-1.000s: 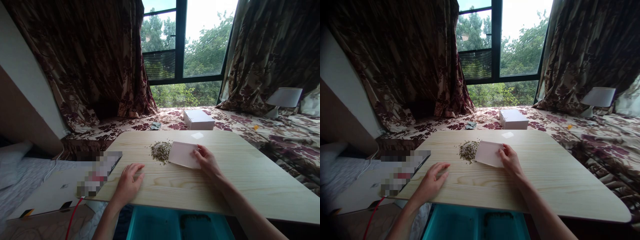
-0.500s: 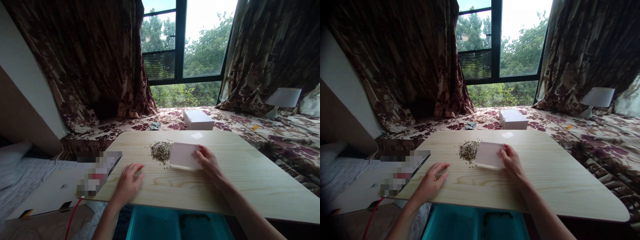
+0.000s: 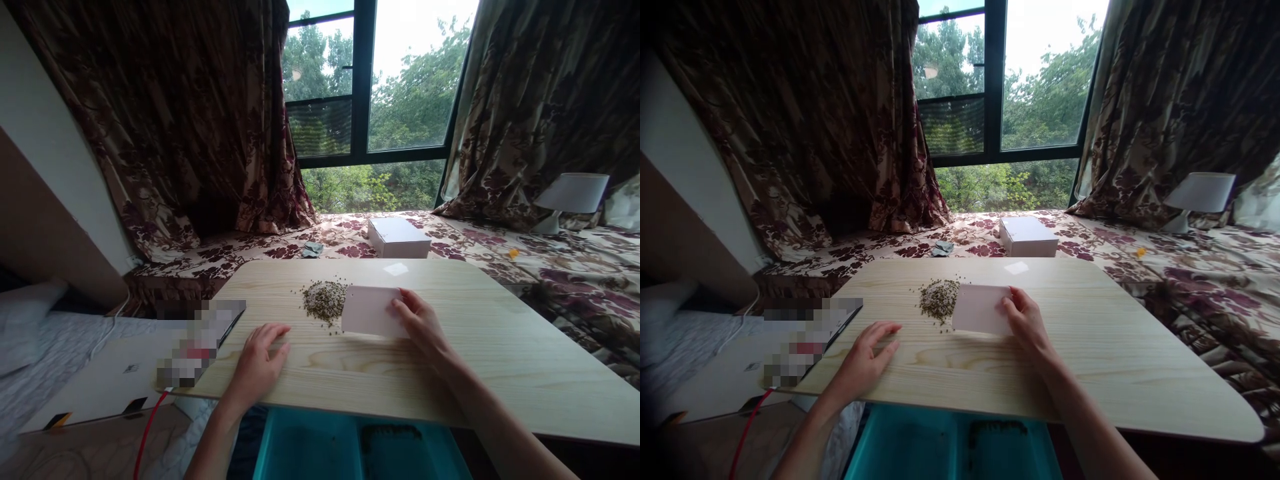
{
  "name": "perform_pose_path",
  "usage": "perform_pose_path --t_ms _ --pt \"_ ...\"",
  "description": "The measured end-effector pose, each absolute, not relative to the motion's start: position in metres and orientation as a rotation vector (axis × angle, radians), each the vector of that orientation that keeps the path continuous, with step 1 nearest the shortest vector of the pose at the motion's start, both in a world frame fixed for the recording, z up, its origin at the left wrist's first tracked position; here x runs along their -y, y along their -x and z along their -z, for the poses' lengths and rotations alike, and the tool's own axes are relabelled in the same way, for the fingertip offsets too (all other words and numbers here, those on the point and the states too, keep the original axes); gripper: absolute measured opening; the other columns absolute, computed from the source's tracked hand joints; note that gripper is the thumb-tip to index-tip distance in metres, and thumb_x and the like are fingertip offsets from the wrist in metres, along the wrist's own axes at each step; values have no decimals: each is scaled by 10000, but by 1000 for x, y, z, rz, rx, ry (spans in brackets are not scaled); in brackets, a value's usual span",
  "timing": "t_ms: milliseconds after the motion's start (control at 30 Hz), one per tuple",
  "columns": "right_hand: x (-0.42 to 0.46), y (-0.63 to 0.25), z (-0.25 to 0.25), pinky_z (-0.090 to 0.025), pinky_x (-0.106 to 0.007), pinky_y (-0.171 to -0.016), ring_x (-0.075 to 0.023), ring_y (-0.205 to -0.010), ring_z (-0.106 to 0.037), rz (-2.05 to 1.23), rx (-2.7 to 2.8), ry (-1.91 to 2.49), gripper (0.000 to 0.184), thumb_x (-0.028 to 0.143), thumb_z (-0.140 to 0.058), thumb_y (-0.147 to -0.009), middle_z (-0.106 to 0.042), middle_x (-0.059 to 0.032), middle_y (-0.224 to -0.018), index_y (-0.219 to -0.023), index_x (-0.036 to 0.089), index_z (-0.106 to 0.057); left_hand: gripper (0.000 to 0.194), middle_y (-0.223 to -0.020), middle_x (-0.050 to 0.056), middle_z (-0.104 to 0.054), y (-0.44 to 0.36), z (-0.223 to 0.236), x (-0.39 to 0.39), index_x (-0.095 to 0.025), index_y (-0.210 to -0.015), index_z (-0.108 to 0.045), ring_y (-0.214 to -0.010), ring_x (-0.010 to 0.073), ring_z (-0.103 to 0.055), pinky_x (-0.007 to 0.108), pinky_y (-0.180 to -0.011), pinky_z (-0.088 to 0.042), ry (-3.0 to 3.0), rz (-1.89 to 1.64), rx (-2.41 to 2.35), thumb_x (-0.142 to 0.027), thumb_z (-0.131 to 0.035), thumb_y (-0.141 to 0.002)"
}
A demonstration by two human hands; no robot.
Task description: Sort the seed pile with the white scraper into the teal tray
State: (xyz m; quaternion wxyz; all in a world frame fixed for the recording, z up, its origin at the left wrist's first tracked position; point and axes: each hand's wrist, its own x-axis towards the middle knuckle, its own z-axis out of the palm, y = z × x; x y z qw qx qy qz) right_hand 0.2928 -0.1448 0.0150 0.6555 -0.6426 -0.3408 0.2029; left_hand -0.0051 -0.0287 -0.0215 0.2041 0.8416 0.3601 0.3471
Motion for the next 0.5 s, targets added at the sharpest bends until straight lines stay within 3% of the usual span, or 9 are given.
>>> perform_pose_path --t_ms 500 --pt "143 -288 -11 -525 -341 -739 -203 -801 -651 -284 879 1430 381 411 -607 -731 -713 -81 -928 -1029 173 -621 268 -1082 78 -676 5 19 30 -205 -1027 -669 -1087 238 -588 436 -1003 -445 -2347 -964 -1006 -277 -536 -806"
